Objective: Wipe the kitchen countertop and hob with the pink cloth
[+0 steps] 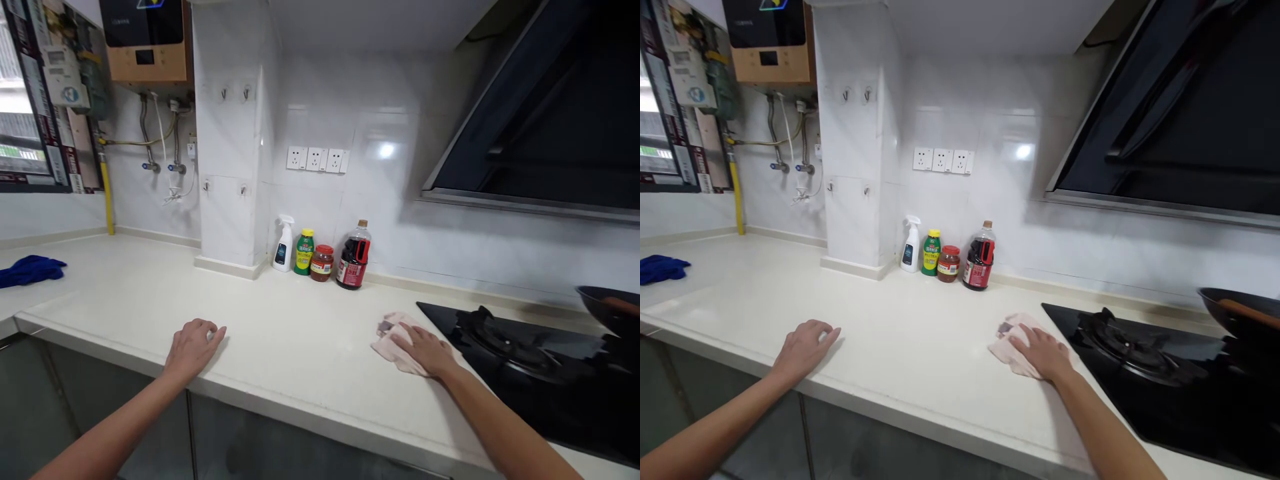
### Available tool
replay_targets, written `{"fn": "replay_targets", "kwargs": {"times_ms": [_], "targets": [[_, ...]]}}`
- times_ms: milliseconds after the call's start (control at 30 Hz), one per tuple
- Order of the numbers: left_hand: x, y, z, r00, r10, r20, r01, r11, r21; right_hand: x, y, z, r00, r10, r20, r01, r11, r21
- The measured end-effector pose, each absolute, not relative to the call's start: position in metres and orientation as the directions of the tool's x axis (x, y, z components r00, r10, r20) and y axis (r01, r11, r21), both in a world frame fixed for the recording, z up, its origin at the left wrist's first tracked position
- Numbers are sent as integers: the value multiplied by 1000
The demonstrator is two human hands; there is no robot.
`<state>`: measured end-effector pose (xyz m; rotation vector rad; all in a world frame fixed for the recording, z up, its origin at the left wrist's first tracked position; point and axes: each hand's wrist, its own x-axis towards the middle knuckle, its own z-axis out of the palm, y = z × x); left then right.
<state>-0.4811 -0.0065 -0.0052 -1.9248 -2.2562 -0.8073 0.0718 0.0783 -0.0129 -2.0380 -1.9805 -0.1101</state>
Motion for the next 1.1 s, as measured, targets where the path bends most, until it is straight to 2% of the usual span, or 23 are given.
{"fn": "replay_targets", "kwargs": {"times_ms": [133, 300, 400, 467, 567, 667, 733, 800, 867, 1100], "targets": [[-479, -7, -4, -216, 896, 388, 932, 72, 354, 91, 49, -8, 71, 975, 213, 990, -43, -131], [-477, -7, -3, -224, 893, 390, 927, 71, 369, 19, 55, -7, 17, 990, 143, 992, 1, -129], [-477, -7, -2, -224, 895, 384, 928, 75, 366, -60, 62, -7, -70, 994, 89, 984, 84, -158], [-478, -7, -2, -228, 896, 382, 928, 81, 364, -119, 59, -4, -224, 973, 56, 956, 231, -184], [-479, -8, -1, -235, 890, 391, 926, 82, 369, -202, 40, 1, -471, 881, 37, 856, 467, -224], [-480, -10, -1, -221, 887, 405, 931, 69, 359, -257, 13, 7, -690, 722, 53, 683, 674, -280], [-481, -10, -2, -212, 888, 407, 935, 62, 350, -270, 1, 9, -789, 609, 79, 557, 764, -326], [-483, -9, -3, -202, 890, 409, 939, 58, 338, -263, 0, 10, -824, 560, 86, 502, 791, -350], [-485, -7, -5, -200, 893, 403, 943, 64, 326, -239, 8, 10, -810, 582, 72, 529, 778, -338], [-488, 1, -5, -208, 914, 348, 940, 88, 330, -93, 66, 2, -557, 830, 27, 802, 546, -243]]}}
